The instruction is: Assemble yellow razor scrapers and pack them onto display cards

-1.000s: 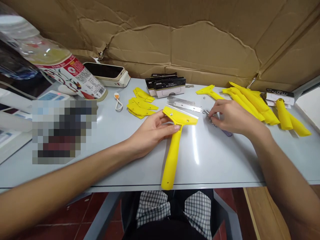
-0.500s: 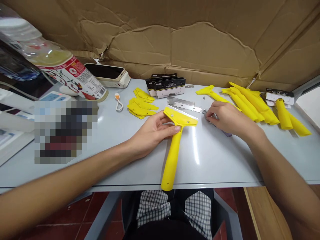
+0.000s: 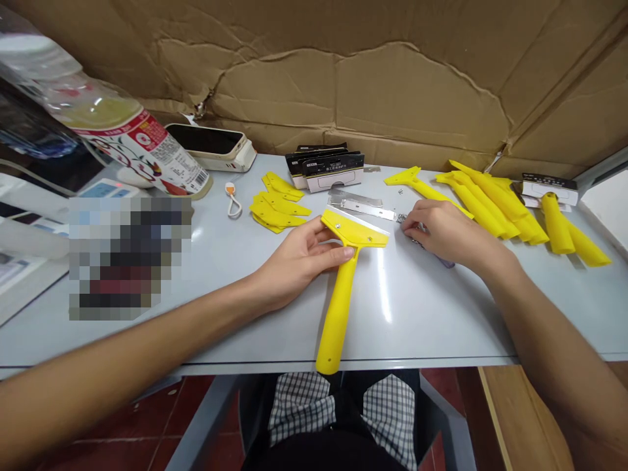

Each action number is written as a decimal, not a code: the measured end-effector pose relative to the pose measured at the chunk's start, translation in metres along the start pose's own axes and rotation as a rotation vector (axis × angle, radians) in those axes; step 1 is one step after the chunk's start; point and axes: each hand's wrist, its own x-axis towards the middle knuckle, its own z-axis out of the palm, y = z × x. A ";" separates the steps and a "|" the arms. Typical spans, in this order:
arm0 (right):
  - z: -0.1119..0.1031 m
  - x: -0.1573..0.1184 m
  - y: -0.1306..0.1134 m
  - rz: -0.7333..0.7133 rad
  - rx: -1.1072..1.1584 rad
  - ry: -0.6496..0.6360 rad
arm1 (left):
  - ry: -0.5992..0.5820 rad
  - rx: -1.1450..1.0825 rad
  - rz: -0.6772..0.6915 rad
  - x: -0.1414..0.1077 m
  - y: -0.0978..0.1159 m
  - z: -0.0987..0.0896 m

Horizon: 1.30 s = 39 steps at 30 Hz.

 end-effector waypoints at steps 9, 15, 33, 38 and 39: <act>-0.003 -0.001 0.001 -0.042 0.006 -0.024 | -0.005 -0.027 -0.007 0.000 0.000 0.001; -0.002 0.000 0.001 -0.053 -0.016 -0.054 | -0.003 -0.023 -0.011 0.000 0.001 0.001; 0.007 -0.005 -0.065 -0.365 0.278 0.330 | -0.045 0.016 0.058 -0.002 0.000 0.006; 0.009 -0.005 -0.065 -0.343 0.247 0.339 | -0.045 0.017 0.058 -0.002 0.000 0.006; 0.009 -0.005 -0.065 -0.335 0.242 0.340 | -0.046 0.017 0.059 -0.002 0.000 0.006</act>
